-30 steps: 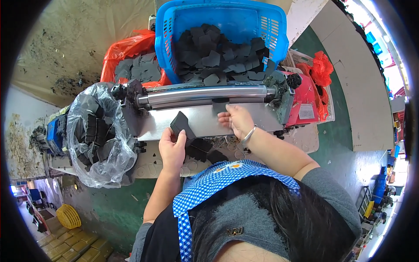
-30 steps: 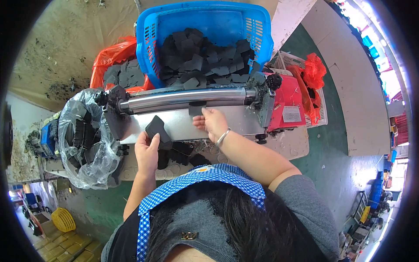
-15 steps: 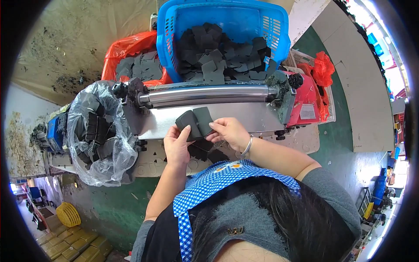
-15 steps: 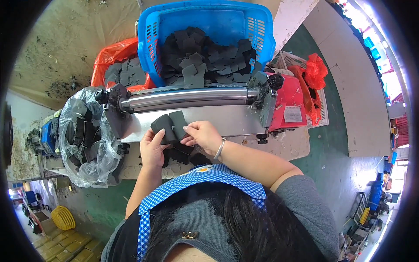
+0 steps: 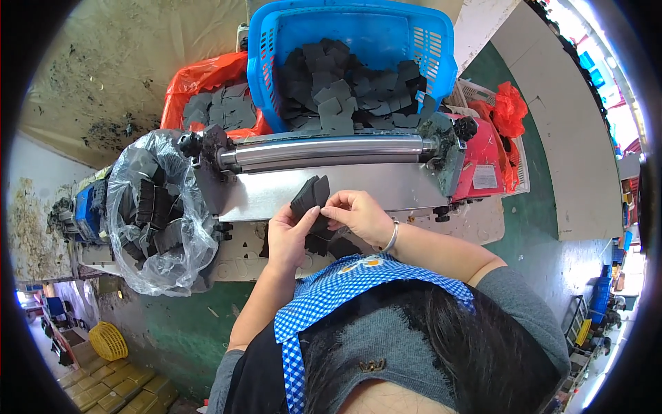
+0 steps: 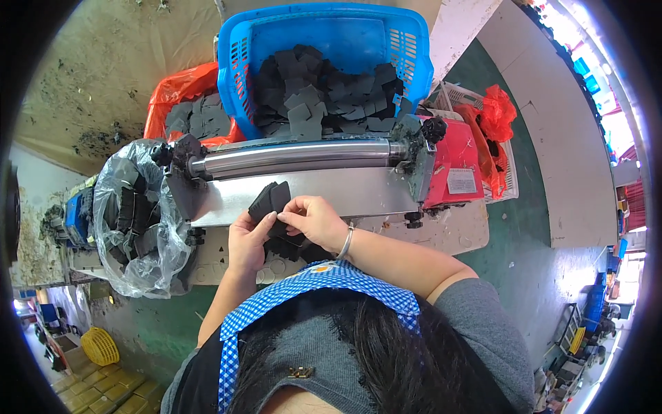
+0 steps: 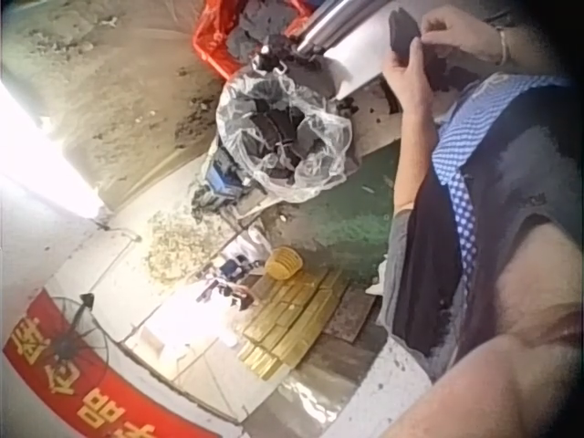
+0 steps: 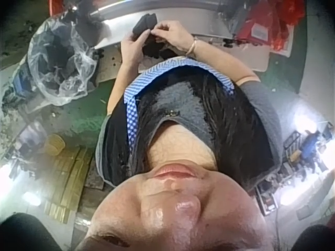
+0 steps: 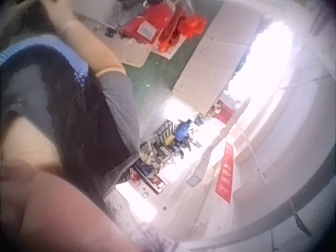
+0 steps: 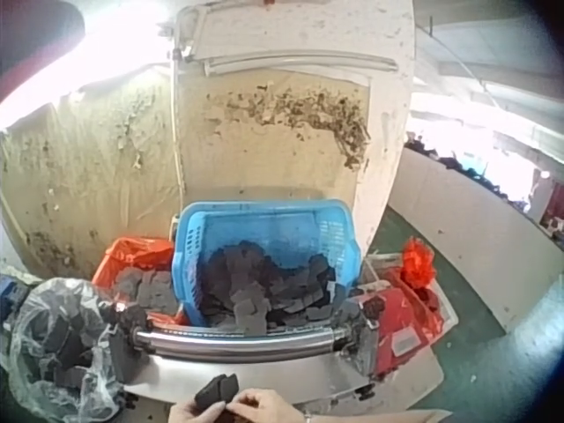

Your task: The person is feeding black leather shoe components through a roller machine to apply glue.

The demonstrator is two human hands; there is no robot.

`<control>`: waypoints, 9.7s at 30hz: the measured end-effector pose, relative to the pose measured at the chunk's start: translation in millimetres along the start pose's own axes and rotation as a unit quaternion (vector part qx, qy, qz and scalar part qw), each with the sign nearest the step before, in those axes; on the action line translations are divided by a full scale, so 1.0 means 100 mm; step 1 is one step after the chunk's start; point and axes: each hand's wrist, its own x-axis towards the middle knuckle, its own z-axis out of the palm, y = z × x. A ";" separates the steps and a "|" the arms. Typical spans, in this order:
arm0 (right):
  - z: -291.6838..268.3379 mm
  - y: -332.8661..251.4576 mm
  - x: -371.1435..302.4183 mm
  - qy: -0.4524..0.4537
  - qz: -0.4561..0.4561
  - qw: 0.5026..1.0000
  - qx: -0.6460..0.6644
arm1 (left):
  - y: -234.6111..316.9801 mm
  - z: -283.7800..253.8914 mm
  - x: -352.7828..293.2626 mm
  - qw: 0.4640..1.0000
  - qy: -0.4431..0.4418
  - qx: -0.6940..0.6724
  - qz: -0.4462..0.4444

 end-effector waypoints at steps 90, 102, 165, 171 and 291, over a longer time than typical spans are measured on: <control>-0.23 -0.09 0.14 0.059 0.131 0.989 0.028 | -0.09 0.07 0.20 0.991 0.058 0.120 0.008; -0.15 -0.04 0.04 -0.015 0.038 0.996 -0.077 | -0.11 0.11 0.14 0.998 0.028 -0.010 -0.053; 0.02 -0.33 -0.20 0.082 -0.415 0.787 -0.448 | 0.10 0.38 0.06 0.990 -0.032 -0.140 -0.002; -0.11 -0.34 -0.16 -0.004 -0.119 0.988 -0.096 | 0.10 0.14 0.08 0.994 -0.032 -0.101 0.000; -0.65 0.09 0.34 0.153 0.131 0.978 0.063 | 0.03 -0.01 0.03 0.995 0.092 0.025 0.008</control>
